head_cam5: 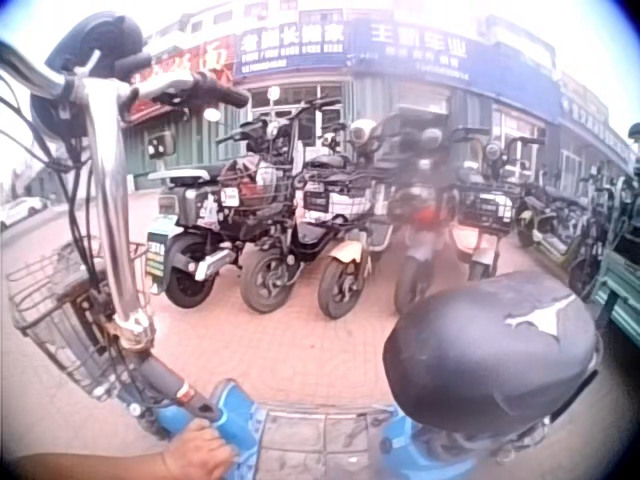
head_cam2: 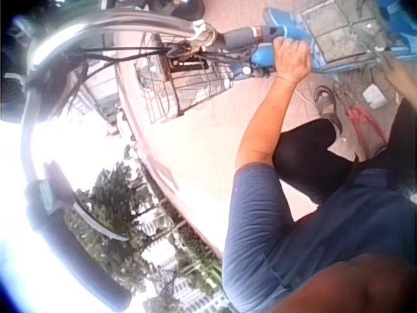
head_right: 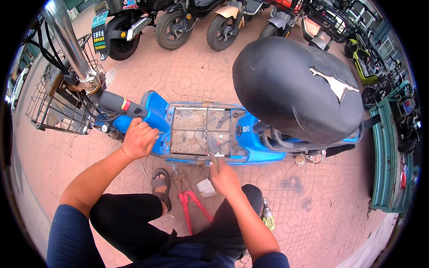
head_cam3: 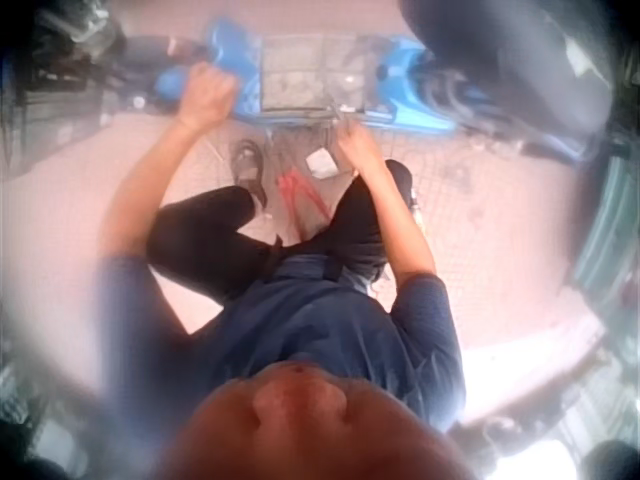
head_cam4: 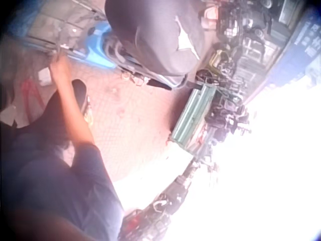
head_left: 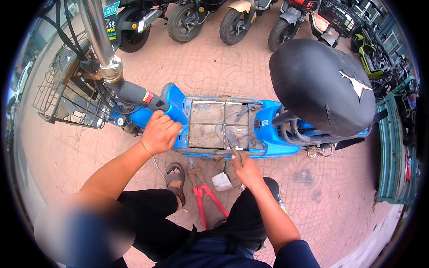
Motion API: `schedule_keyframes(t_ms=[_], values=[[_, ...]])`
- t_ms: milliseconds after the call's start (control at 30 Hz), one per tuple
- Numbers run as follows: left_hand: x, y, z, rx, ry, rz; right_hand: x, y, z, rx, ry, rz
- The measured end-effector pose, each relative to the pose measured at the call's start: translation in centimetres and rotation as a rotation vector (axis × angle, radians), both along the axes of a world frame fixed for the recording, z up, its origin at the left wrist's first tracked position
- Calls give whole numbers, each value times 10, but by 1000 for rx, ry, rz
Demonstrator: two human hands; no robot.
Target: The person works on the wiring and components under the footboard of a blue electric scooter by hand and using pliers, then walks to a bag to discard parts before returning to manipulate wires.
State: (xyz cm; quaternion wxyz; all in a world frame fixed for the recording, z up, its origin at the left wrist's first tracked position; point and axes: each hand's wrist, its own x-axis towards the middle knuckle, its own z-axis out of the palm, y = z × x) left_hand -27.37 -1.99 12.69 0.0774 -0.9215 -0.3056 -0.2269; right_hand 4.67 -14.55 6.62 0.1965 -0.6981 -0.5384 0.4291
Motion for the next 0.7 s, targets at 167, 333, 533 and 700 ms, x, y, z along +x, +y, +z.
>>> schedule_keyframes(t_ms=[167, 333, 533, 700], values=[[0, -1, 2, -20, 6, -13, -10, -2, -2, -30, -74, 3], [-1, -2, 3, -29, -32, -32, -32, -51, -55, -84, 239, -26], [12, -8, 11, -57, 7, 18, -67, -103, -143, -376, 336, -14], [32, -34, 1, -334, -43, -68, -92, -106, -154, -692, 612, -380]])
